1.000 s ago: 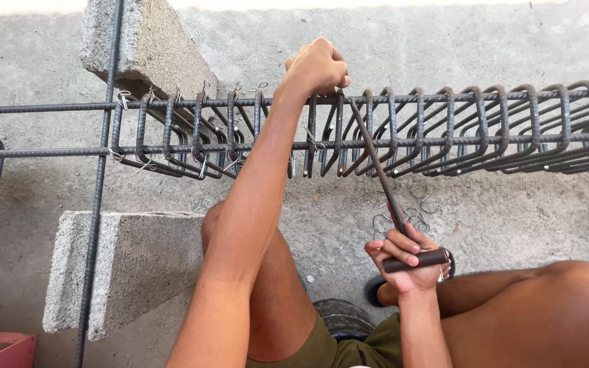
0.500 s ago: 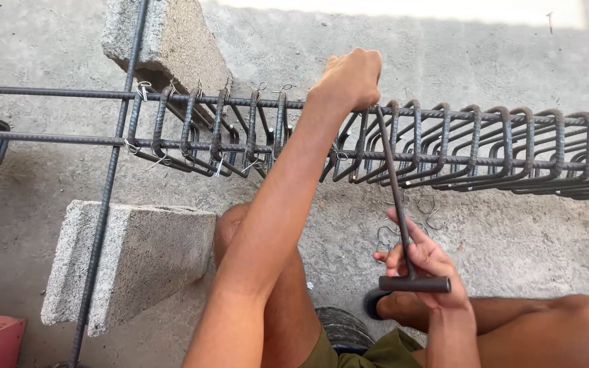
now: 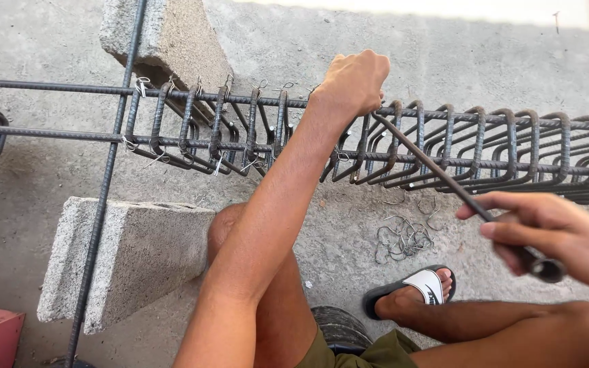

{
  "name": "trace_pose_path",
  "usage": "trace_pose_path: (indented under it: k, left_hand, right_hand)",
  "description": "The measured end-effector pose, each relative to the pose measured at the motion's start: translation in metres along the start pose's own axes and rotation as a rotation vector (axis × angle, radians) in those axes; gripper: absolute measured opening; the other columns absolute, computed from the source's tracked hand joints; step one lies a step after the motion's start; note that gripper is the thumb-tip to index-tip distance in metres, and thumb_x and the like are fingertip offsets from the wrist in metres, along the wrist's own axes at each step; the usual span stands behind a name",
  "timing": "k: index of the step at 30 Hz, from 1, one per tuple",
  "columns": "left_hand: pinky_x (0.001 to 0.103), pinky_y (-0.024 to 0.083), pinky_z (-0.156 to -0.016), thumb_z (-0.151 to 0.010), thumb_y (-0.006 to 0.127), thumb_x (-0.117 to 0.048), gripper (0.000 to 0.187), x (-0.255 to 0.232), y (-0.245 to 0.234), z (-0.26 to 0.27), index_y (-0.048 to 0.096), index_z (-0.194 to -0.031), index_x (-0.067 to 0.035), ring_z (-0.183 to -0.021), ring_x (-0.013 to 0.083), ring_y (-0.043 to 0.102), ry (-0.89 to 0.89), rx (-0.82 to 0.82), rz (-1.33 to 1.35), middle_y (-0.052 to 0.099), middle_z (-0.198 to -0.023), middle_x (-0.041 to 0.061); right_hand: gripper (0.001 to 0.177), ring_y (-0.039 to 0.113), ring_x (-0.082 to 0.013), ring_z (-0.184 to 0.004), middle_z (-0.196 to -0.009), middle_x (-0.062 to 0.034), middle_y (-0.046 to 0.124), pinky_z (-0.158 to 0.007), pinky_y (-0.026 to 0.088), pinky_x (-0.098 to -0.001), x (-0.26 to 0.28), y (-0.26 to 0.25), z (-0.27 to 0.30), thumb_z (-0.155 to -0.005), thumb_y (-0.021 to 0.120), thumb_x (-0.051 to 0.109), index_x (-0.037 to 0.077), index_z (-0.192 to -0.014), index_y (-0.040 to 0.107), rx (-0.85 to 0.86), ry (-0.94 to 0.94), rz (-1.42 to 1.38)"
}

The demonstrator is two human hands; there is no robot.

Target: Tying steel rebar intersections with wire using a manual hook tool

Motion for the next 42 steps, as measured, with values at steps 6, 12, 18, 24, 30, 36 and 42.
trace_pose_path:
  k: [6, 12, 18, 24, 30, 36, 42]
  left_hand:
    - [0.033, 0.062, -0.080, -0.093, 0.075, -0.019, 0.017, 0.000, -0.016, 0.012, 0.071, -0.083, -0.006, -0.062, 0.0160, 0.067, -0.075, 0.118, 0.200, 0.073, -0.077, 0.006]
    - [0.020, 0.047, -0.044, -0.108, 0.055, -0.058, 0.063, -0.002, -0.018, 0.015, 0.059, -0.068, -0.010, -0.044, 0.0074, 0.048, -0.136, 0.207, 0.111, 0.053, -0.061, -0.002]
    - [0.031, 0.057, -0.058, -0.081, 0.079, -0.069, 0.060, -0.004, -0.012, 0.011, 0.065, -0.074, -0.011, -0.055, 0.0117, 0.057, -0.071, 0.259, 0.054, 0.061, -0.065, -0.004]
    - [0.026, 0.057, -0.056, -0.076, 0.086, -0.032, 0.029, -0.006, -0.015, 0.012, 0.065, -0.075, -0.012, -0.054, 0.0112, 0.056, -0.058, 0.282, 0.100, 0.063, -0.067, -0.003]
    - [0.021, 0.052, -0.046, -0.074, 0.080, -0.022, 0.025, -0.003, -0.010, 0.001, 0.059, -0.065, -0.012, -0.045, 0.0091, 0.043, 0.045, 0.136, 0.176, 0.052, -0.056, -0.006]
    - [0.021, 0.036, -0.034, -0.072, 0.078, -0.018, 0.028, -0.010, -0.017, 0.004, 0.054, -0.059, -0.011, -0.041, 0.0092, 0.037, 0.097, 0.066, 0.221, 0.051, -0.053, -0.005]
    - [0.024, 0.033, -0.035, -0.061, 0.067, -0.001, 0.017, -0.015, -0.027, 0.012, 0.054, -0.056, -0.010, -0.042, 0.0097, 0.032, 0.106, 0.023, 0.223, 0.046, -0.051, -0.001]
  right_hand:
    - [0.038, 0.050, -0.0298, -0.029, -0.036, -0.0199, 0.057, -0.034, 0.033, -0.0395, 0.019, -0.043, 0.004, -0.090, 0.069, 0.014, 0.017, -0.118, 0.093, -0.115, 0.038, 0.224]
    - [0.044, 0.052, -0.0304, -0.028, -0.030, -0.0232, 0.057, -0.035, 0.035, -0.0407, -0.028, -0.071, -0.011, -0.079, 0.075, 0.005, 0.007, -0.113, 0.102, -0.013, 0.028, 0.144]
    - [0.048, 0.049, -0.0310, -0.017, -0.025, -0.0234, 0.057, -0.022, 0.034, -0.0377, -0.081, -0.103, -0.047, -0.082, 0.067, -0.001, -0.002, -0.125, 0.087, 0.107, -0.003, -0.010]
    - [0.048, 0.044, -0.0274, -0.020, -0.026, -0.0204, 0.053, -0.026, 0.026, -0.0365, -0.085, -0.101, -0.045, -0.078, 0.069, -0.005, -0.004, -0.121, 0.091, 0.095, -0.051, -0.048]
    - [0.046, 0.036, -0.0309, -0.024, -0.031, -0.0283, 0.050, -0.027, 0.024, -0.0420, -0.067, -0.089, -0.023, -0.083, 0.068, -0.006, -0.004, -0.120, 0.095, 0.024, 0.084, -0.056]
    - [0.045, 0.055, -0.0297, -0.025, -0.032, -0.0208, 0.061, -0.031, 0.037, -0.0392, -0.053, -0.082, -0.017, -0.081, 0.072, 0.006, 0.005, -0.121, 0.095, 0.077, -0.015, 0.126]
    - [0.042, 0.046, -0.0263, -0.026, -0.028, -0.0200, 0.054, -0.032, 0.028, -0.0370, -0.050, -0.079, -0.009, -0.081, 0.073, 0.008, 0.003, -0.115, 0.097, 0.021, -0.038, 0.115]
Point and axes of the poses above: each hand's wrist, its own z-axis away from the middle knuckle, its own y-axis out of the palm, x = y × z, the point moved 7 cm from there along -z, towards the middle knuckle
